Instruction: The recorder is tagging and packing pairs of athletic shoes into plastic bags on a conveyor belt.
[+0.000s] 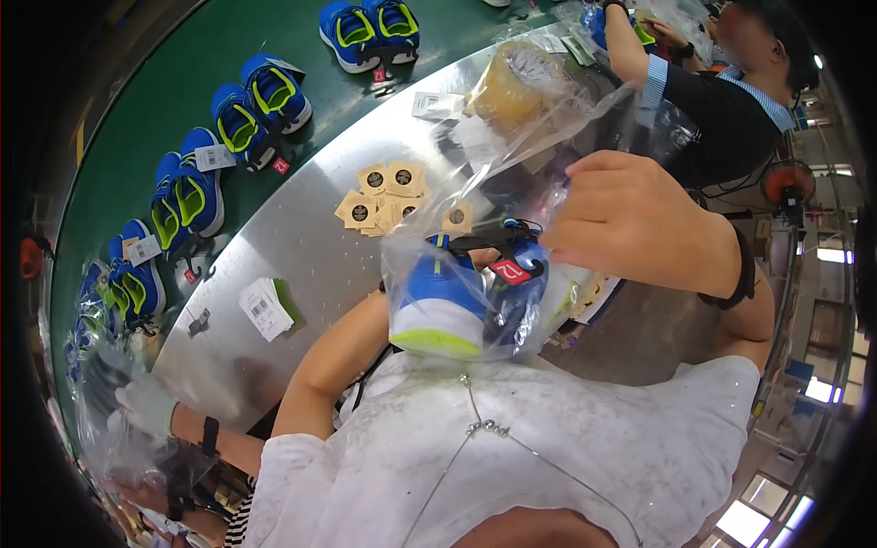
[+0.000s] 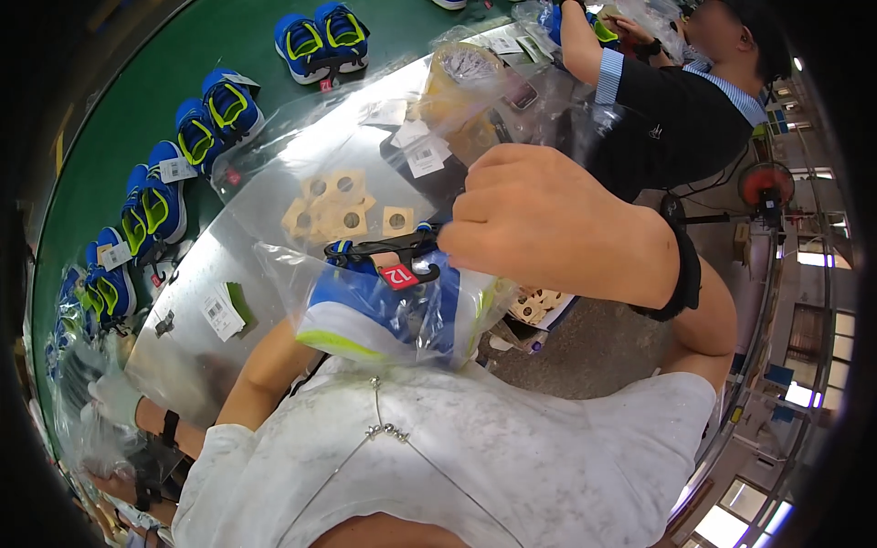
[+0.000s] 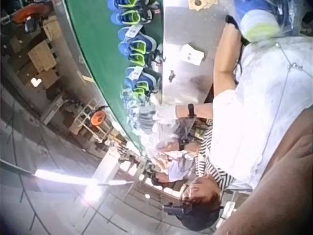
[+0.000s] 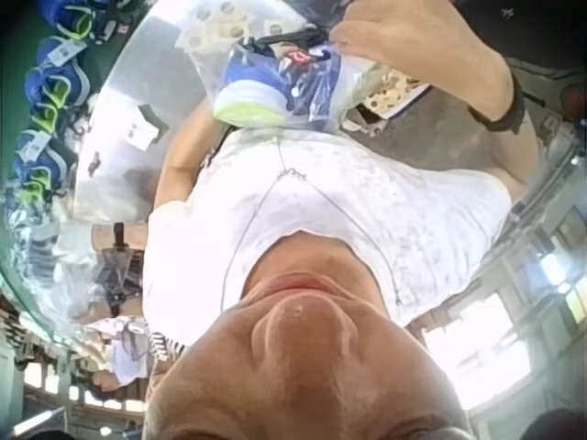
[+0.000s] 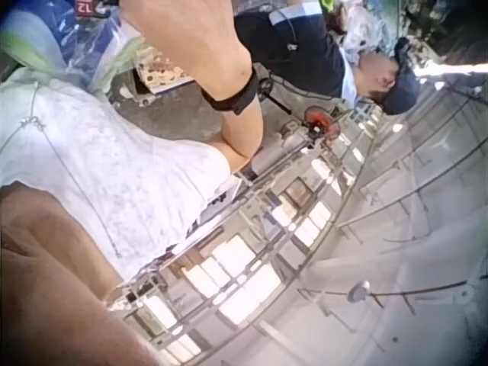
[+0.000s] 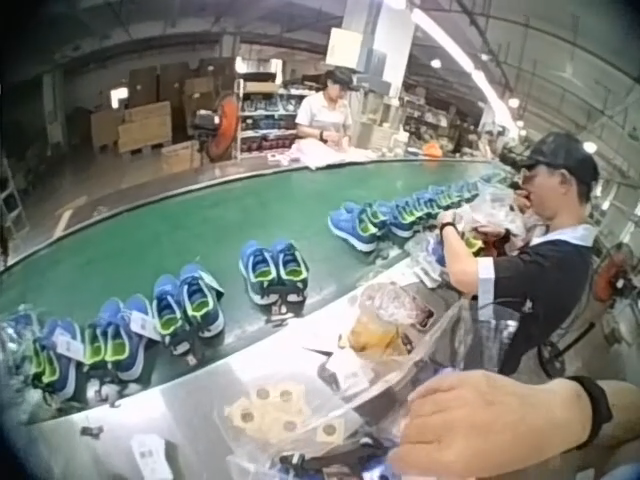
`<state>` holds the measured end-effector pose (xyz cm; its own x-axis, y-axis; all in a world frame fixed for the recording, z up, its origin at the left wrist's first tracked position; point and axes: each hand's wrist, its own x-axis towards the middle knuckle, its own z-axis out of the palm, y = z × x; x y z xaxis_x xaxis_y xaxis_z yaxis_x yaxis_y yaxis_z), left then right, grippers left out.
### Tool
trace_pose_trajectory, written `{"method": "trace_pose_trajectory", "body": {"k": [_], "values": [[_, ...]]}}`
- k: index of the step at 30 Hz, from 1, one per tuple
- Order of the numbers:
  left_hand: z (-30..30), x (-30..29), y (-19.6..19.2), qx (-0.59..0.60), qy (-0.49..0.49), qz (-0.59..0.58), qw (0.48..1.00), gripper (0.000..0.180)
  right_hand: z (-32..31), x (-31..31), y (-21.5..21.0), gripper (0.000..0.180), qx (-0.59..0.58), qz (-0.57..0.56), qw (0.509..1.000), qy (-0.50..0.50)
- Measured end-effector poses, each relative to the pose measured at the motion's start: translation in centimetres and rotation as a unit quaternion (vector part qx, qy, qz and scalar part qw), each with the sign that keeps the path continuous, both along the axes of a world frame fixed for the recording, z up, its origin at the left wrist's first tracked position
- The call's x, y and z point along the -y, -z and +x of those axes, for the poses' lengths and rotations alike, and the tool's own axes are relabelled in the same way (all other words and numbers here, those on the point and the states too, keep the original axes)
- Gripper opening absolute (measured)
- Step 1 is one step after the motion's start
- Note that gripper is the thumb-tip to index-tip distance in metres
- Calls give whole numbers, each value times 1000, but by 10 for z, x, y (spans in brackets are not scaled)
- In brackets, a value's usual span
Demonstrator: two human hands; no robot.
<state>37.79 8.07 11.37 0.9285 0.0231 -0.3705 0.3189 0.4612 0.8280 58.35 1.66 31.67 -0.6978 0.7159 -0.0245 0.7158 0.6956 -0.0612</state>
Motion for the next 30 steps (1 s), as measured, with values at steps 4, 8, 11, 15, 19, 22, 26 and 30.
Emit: {"method": "trace_pose_trajectory", "body": {"k": [4, 8, 11, 15, 19, 22, 26, 30], "values": [[2, 2, -4, -11, -8, 20, 1000, 34, 10, 5, -25, 15, -54, -102, 991, -74], [14, 16, -8, -9, -41, -8, 999, 35, 16, 20, -75, 24, -149, -310, 934, -93], [25, 21, -11, -4, -39, -30, 999, 36, 20, 26, -75, 39, -128, -212, 968, 38], [32, 22, 11, -10, -66, -54, 996, 38, 18, 21, -41, 33, 15, -274, 961, 24], [53, 14, 55, 206, 33, -479, 852, 41, 6, 12, -35, 30, 92, -313, 935, 135], [55, 11, 47, 214, 79, -271, 935, 48, 10, 14, -27, 41, 109, -374, 901, 192], [61, 8, 25, 212, 142, 32, 966, 57, 13, 13, 12, 34, -189, -283, 940, 26], [77, 18, 42, 228, 159, -98, 956, 56, 1, 1, 10, 40, -66, -467, 869, 146]]}}
